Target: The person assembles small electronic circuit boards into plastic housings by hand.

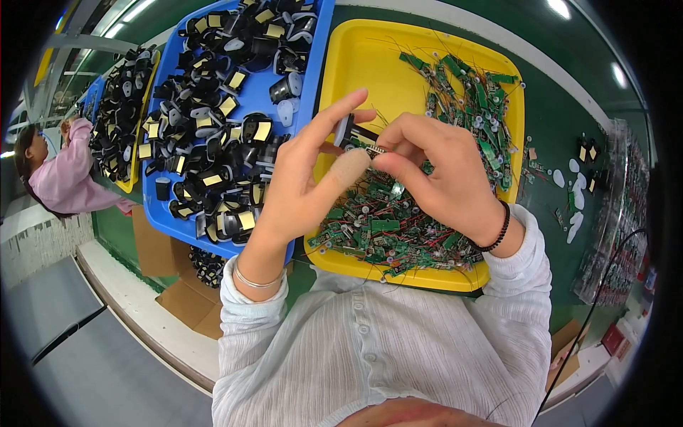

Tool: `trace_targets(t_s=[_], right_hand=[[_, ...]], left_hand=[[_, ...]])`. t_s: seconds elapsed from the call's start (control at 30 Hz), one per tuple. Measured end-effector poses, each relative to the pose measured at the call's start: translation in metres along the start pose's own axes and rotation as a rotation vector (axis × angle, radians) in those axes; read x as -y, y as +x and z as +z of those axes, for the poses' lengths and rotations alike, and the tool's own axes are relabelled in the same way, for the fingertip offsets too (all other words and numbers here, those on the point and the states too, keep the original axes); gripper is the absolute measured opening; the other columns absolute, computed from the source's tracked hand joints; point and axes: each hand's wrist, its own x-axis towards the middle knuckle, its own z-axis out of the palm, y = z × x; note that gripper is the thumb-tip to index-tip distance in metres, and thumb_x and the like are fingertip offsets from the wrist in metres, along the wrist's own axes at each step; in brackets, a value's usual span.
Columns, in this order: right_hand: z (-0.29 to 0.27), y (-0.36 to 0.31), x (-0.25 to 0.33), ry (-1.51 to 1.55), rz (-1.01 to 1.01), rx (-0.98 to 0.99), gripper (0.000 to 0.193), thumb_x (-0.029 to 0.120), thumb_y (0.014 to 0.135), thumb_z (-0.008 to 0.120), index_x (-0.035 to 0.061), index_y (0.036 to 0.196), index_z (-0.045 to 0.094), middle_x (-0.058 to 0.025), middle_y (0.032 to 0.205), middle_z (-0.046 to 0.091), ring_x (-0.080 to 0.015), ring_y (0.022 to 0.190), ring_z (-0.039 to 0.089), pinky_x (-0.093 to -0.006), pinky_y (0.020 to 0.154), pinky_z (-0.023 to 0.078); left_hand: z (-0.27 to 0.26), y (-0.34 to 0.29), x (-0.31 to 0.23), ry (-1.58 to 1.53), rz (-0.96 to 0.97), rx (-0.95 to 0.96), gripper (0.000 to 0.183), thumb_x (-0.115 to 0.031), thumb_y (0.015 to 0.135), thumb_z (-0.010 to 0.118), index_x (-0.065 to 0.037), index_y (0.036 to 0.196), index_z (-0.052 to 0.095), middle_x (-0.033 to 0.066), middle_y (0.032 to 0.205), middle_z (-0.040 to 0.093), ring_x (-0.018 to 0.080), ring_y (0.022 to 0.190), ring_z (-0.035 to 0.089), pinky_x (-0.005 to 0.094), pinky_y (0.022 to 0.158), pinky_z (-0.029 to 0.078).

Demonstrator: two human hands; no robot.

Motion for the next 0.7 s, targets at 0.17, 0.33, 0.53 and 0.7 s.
trace_targets(t_s=[0.17, 0.33, 0.53, 0.7], right_hand=[[-0.01, 0.002, 0.0, 0.12, 0.139, 0.124, 0.012, 0.009, 0.075, 0.061, 0.0022, 0.081, 0.053, -0.0063, 0.069, 0.056, -0.0173, 0.056, 0.054, -0.0271, 0.048, 0.039], [-0.021, 0.006, 0.004, 0.259, 0.205, 0.296, 0.011, 0.002, 0.08, 0.055, -0.0025, 0.089, 0.051, -0.0042, 0.081, 0.053, -0.008, 0.071, 0.052, -0.0193, 0.059, 0.045], [-0.015, 0.004, -0.001, 0.204, 0.184, 0.203, 0.013, 0.01, 0.078, 0.059, 0.0013, 0.086, 0.052, -0.006, 0.074, 0.053, -0.0137, 0.067, 0.052, -0.0238, 0.051, 0.04], [-0.033, 0.029, 0.004, -0.034, 0.198, 0.182, 0.009, 0.009, 0.078, 0.057, 0.0015, 0.081, 0.053, -0.0077, 0.072, 0.053, -0.0166, 0.067, 0.055, -0.0268, 0.054, 0.042]], left_hand=[[-0.003, 0.0, 0.001, 0.229, 0.116, 0.003, 0.049, -0.01, 0.076, 0.058, -0.004, 0.123, 0.045, 0.0107, 0.101, 0.059, 0.02, 0.084, 0.056, 0.0273, 0.068, 0.045], [-0.004, -0.002, -0.003, 0.273, 0.17, -0.023, 0.039, -0.011, 0.074, 0.061, -0.001, 0.11, 0.053, 0.0101, 0.092, 0.061, 0.0213, 0.074, 0.054, 0.0274, 0.063, 0.044], [-0.003, 0.0, -0.008, 0.418, 0.192, 0.009, 0.043, -0.017, 0.071, 0.067, -0.001, 0.109, 0.054, 0.0121, 0.086, 0.06, 0.0251, 0.074, 0.055, 0.0314, 0.065, 0.044], [-0.017, -0.001, -0.005, 0.493, 0.171, -0.068, 0.063, -0.025, 0.073, 0.065, -0.003, 0.126, 0.039, 0.0152, 0.099, 0.056, 0.0283, 0.095, 0.047, 0.0347, 0.079, 0.04]])
